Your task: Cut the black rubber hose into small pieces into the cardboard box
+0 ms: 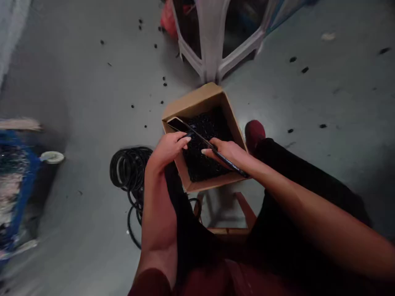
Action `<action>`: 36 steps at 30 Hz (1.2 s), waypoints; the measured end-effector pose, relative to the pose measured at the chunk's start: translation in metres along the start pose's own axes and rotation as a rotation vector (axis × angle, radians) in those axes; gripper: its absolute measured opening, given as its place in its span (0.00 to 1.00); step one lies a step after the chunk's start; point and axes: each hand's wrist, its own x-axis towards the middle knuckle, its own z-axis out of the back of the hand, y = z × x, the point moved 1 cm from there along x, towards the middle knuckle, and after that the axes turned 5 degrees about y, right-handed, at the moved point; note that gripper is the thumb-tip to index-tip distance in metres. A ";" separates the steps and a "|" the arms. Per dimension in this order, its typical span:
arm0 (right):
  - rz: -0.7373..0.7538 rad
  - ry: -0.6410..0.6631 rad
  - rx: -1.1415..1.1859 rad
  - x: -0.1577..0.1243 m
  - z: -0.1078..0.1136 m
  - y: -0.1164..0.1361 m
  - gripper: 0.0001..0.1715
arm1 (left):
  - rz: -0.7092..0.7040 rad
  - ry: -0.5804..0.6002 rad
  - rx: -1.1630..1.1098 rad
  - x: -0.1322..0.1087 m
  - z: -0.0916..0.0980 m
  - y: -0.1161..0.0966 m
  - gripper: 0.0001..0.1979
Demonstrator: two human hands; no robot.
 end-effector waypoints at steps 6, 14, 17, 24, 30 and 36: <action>0.044 -0.035 0.049 -0.004 0.002 0.002 0.22 | -0.008 0.028 -0.020 -0.001 -0.001 0.004 0.15; 0.079 -0.172 0.189 -0.001 0.005 -0.004 0.22 | -0.038 -0.009 -0.126 -0.001 -0.002 0.006 0.14; 0.116 -0.236 0.273 0.000 0.006 -0.006 0.19 | -0.060 -0.022 -0.163 -0.001 -0.004 0.006 0.13; 0.186 -0.327 0.443 0.006 0.002 -0.009 0.21 | 0.027 -0.043 -0.201 0.001 -0.008 0.001 0.15; 0.241 -0.377 0.735 0.012 0.002 -0.012 0.21 | -0.079 0.081 -0.231 0.003 -0.014 -0.007 0.12; 0.282 -0.294 0.911 0.011 0.006 -0.009 0.19 | -0.145 0.140 -0.253 0.002 -0.019 -0.014 0.14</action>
